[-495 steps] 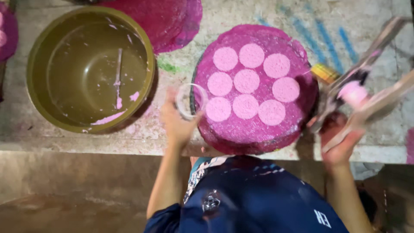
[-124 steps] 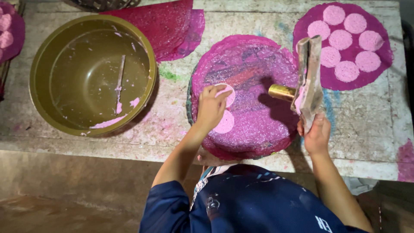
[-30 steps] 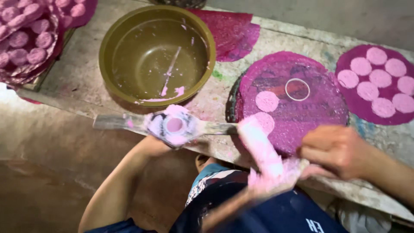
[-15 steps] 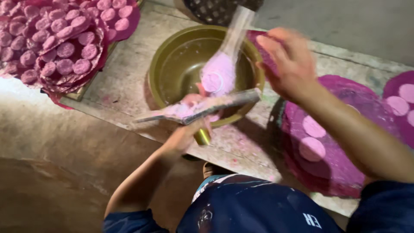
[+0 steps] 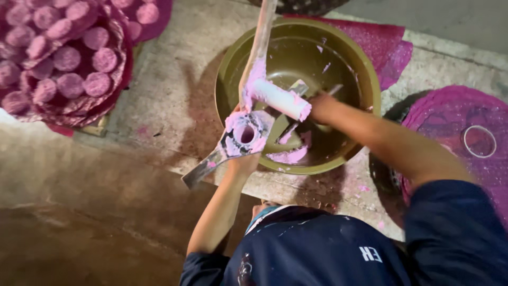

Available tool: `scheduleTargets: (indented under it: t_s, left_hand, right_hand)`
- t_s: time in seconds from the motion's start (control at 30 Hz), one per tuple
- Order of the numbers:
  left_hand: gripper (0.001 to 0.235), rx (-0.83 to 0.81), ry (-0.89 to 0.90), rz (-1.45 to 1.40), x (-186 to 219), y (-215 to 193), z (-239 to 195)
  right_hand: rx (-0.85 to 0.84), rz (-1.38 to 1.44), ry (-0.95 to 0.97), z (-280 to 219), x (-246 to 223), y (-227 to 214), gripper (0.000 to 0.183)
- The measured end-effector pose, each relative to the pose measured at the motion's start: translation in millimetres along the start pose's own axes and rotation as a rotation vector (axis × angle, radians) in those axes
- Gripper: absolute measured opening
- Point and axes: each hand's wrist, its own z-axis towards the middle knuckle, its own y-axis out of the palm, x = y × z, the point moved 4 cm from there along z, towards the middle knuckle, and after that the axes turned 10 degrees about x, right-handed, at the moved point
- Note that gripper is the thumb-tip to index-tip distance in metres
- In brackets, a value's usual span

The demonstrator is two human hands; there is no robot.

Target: The person repeatedly scoops pink paste from a basin, applies it to a roller, and presses the roller into a circular mold to form small incense coils. The finished coils are arranged on a tray. The person cleans the roller and mold between cycles.

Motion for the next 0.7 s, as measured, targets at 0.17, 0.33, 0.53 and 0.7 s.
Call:
scheduleTargets:
  t_s: [0.17,0.33,0.53,0.7]
  left_hand:
    - [0.045,0.077,-0.185,-0.111,-53.9,-15.7,-11.5]
    - [0.04,-0.086,-0.243,0.111,-94.3,-15.2,-31.9]
    - [0.048,-0.106,-0.282,0.184,-105.7,6.3,-33.9]
    - [0.054,-0.186,-0.282,0.195,-90.4,5.1,-40.2]
  right_hand:
    - [0.062,0.217,0.053,-122.6,33.3,-31.9,0.027]
    - [-0.094,0.106,0.05,-187.4,-7.2,-44.0,0.025]
    - [-0.276,0.343,0.175,-181.2,-82.3,-38.5,0.03]
    - [-0.26,0.335,0.099,-188.2,-111.6,-39.9,0.025]
